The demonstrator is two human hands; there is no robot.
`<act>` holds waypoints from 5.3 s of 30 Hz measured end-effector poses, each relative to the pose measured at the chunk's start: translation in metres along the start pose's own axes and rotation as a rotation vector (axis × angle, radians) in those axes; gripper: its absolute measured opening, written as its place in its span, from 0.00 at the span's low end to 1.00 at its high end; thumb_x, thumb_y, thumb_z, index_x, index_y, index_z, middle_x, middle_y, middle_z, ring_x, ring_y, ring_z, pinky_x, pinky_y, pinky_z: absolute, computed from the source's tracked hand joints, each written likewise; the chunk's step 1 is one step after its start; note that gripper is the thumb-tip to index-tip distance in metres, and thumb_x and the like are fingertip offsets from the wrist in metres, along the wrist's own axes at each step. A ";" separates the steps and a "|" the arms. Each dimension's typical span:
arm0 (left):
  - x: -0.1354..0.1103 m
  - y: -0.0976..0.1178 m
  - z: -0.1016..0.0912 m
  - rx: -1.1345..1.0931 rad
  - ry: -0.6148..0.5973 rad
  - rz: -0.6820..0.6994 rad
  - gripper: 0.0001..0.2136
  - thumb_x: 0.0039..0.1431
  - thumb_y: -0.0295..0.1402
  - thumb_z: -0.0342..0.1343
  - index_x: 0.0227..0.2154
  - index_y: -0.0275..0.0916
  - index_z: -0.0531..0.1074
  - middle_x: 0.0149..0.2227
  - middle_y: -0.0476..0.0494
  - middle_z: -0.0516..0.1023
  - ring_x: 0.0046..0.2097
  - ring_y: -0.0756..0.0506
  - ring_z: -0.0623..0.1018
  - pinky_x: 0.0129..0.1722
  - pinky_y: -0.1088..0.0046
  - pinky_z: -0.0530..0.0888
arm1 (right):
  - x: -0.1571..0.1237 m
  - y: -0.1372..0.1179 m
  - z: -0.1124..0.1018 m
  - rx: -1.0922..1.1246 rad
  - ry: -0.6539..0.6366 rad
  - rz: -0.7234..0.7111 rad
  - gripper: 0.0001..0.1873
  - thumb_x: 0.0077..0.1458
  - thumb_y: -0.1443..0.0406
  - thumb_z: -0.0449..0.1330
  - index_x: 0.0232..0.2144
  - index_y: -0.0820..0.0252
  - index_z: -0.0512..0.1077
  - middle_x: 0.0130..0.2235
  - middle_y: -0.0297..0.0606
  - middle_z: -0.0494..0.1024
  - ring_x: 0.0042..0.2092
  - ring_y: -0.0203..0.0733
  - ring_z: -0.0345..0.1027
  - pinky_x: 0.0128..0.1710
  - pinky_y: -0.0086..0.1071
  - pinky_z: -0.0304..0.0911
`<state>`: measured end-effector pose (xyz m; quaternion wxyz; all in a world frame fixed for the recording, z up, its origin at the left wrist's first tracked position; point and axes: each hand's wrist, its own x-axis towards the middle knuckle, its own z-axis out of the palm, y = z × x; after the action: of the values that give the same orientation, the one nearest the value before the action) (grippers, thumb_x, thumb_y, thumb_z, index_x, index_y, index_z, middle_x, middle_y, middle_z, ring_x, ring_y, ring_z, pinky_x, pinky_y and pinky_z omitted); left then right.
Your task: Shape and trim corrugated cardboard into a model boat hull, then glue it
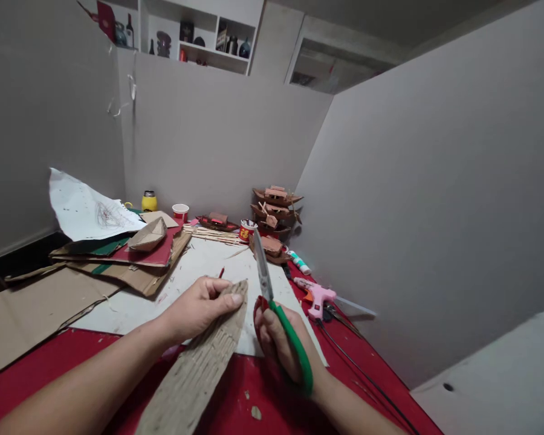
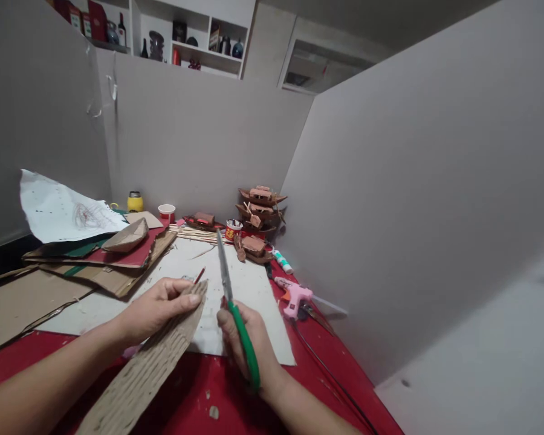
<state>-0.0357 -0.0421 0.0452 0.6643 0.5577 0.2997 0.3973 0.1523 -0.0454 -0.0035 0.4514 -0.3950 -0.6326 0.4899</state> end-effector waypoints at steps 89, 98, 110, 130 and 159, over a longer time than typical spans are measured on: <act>0.003 0.016 -0.013 0.008 0.449 0.384 0.09 0.51 0.34 0.61 0.28 0.31 0.74 0.27 0.45 0.78 0.25 0.50 0.77 0.28 0.72 0.77 | -0.010 -0.006 -0.006 -0.370 -0.320 -0.157 0.26 0.55 0.42 0.46 0.29 0.59 0.61 0.23 0.31 0.60 0.24 0.34 0.52 0.22 0.27 0.51; 0.003 0.014 -0.015 -0.011 0.440 0.371 0.09 0.50 0.35 0.61 0.28 0.33 0.73 0.28 0.45 0.78 0.27 0.49 0.77 0.29 0.72 0.77 | -0.012 0.000 0.002 -0.339 -0.234 -0.111 0.23 0.58 0.47 0.49 0.23 0.58 0.59 0.21 0.29 0.55 0.24 0.33 0.47 0.20 0.27 0.46; -0.004 0.021 -0.012 0.118 0.385 0.203 0.11 0.51 0.36 0.61 0.23 0.30 0.75 0.21 0.42 0.77 0.25 0.48 0.77 0.29 0.72 0.75 | -0.010 -0.012 -0.002 -0.374 -0.282 -0.135 0.23 0.58 0.46 0.47 0.26 0.58 0.60 0.22 0.30 0.58 0.25 0.35 0.49 0.22 0.27 0.48; -0.005 0.018 -0.019 0.132 0.200 0.242 0.13 0.55 0.38 0.58 0.24 0.31 0.71 0.22 0.44 0.75 0.23 0.50 0.74 0.26 0.73 0.73 | -0.009 0.000 -0.004 -0.329 -0.266 -0.180 0.21 0.56 0.48 0.51 0.27 0.60 0.61 0.25 0.30 0.57 0.28 0.35 0.48 0.27 0.29 0.49; -0.013 0.007 -0.022 0.273 -0.086 -0.127 0.14 0.47 0.41 0.56 0.23 0.32 0.71 0.20 0.46 0.74 0.17 0.53 0.70 0.20 0.76 0.70 | 0.071 -0.044 0.036 0.030 0.057 -0.139 0.21 0.42 0.58 0.68 0.38 0.60 0.70 0.34 0.38 0.79 0.34 0.46 0.72 0.33 0.35 0.66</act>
<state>-0.0618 -0.0415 0.0474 0.6183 0.6394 0.3569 0.2855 0.0952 0.0030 0.0487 0.5081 -0.3571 -0.6381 0.4552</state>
